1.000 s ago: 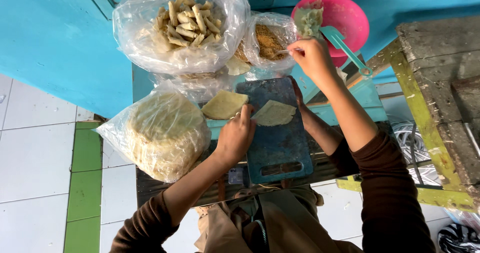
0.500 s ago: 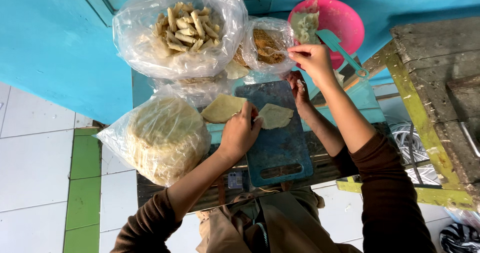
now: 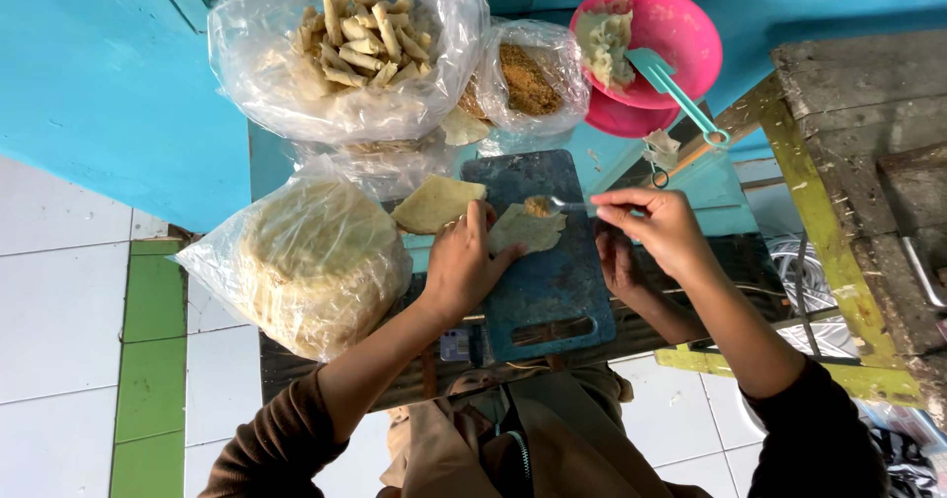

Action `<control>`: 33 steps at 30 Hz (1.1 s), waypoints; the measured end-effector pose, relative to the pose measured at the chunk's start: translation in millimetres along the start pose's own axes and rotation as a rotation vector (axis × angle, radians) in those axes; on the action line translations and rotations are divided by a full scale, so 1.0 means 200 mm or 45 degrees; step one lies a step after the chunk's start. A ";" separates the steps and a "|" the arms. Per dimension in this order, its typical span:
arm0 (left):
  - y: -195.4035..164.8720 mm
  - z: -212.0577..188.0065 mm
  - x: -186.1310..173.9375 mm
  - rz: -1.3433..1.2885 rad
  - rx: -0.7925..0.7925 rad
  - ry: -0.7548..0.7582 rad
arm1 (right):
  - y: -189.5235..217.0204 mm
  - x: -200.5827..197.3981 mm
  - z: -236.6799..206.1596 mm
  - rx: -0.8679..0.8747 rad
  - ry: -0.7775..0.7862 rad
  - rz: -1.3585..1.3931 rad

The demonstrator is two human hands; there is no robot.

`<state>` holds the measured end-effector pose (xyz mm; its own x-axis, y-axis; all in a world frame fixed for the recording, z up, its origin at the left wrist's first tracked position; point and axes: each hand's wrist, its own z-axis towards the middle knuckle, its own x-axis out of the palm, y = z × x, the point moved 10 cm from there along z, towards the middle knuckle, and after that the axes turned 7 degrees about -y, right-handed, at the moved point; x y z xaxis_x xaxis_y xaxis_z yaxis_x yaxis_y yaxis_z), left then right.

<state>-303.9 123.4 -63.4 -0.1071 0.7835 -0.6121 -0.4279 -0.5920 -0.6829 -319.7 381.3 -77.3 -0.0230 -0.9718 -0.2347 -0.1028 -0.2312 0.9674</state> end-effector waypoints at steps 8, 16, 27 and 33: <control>-0.01 -0.03 0.00 0.160 0.024 -0.048 | 0.00 0.12 -0.11 -0.383 -0.011 -0.162; -0.01 -0.02 0.02 0.175 0.044 -0.085 | 0.10 0.12 -0.16 -0.634 -0.067 -0.203; -0.01 -0.01 0.04 0.187 0.060 -0.060 | 0.06 0.09 -0.10 -0.562 -0.105 -0.217; 0.00 0.00 0.05 0.196 0.051 -0.041 | 0.03 0.08 -0.08 -0.520 -0.133 -0.247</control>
<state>-305.4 131.3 -69.5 -0.2028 0.6899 -0.6949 -0.4397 -0.6983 -0.5649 -304.3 362.9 -73.1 -0.1446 -0.9038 -0.4028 0.2845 -0.4279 0.8579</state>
